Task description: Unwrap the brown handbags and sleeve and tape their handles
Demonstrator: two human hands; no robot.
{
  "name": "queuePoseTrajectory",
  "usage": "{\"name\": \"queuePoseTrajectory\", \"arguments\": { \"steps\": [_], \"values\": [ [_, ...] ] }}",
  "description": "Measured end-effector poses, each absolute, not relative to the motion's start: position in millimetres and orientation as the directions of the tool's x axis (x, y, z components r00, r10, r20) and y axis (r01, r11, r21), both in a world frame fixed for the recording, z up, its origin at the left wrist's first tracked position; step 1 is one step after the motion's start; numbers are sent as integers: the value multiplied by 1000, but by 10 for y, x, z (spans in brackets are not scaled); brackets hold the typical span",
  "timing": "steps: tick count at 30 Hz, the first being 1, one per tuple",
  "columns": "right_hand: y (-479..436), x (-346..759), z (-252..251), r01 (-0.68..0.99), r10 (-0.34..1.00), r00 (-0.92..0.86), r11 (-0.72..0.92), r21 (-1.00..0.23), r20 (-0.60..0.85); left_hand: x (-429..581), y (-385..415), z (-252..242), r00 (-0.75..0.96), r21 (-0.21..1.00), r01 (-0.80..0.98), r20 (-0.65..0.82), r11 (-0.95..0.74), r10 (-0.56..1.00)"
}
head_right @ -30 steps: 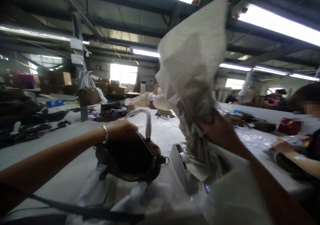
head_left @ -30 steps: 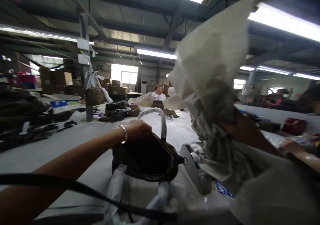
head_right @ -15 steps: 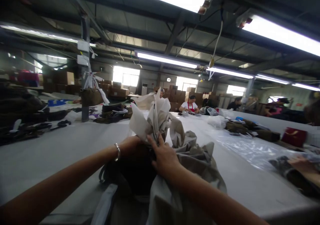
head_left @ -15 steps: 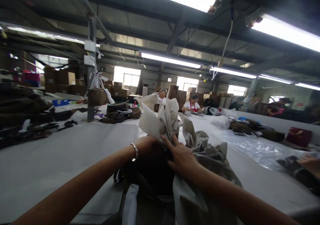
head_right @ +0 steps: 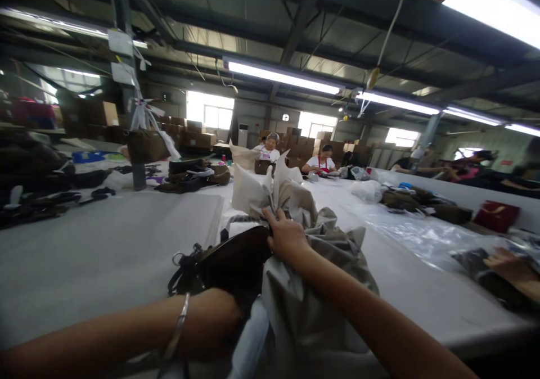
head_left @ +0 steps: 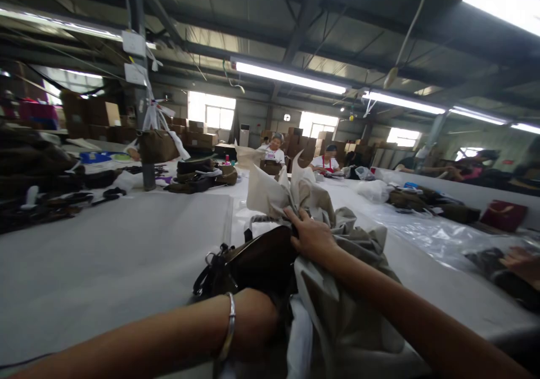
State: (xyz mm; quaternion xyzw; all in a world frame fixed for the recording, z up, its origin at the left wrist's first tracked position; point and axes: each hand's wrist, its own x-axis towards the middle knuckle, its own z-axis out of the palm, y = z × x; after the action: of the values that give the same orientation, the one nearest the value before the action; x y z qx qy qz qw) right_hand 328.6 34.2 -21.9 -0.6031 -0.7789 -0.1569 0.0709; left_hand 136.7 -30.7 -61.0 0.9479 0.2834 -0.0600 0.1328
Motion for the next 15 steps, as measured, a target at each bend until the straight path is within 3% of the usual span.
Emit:
{"name": "queuePoseTrajectory", "arguments": {
  "steps": [6,11,15],
  "values": [
    [543,3455,-293,976,927,-217,211,55,307,1272,-283,-423,670,85,740,-188,-668,718],
    [681,3722,-262,952,939,-245,280,-124,242,1143,-91,-341,712,130,702,-138,-700,689],
    [643,3955,-18,912,886,-264,358,-199,381,1128,127,-383,696,184,718,-184,-671,694]
  ]
}}
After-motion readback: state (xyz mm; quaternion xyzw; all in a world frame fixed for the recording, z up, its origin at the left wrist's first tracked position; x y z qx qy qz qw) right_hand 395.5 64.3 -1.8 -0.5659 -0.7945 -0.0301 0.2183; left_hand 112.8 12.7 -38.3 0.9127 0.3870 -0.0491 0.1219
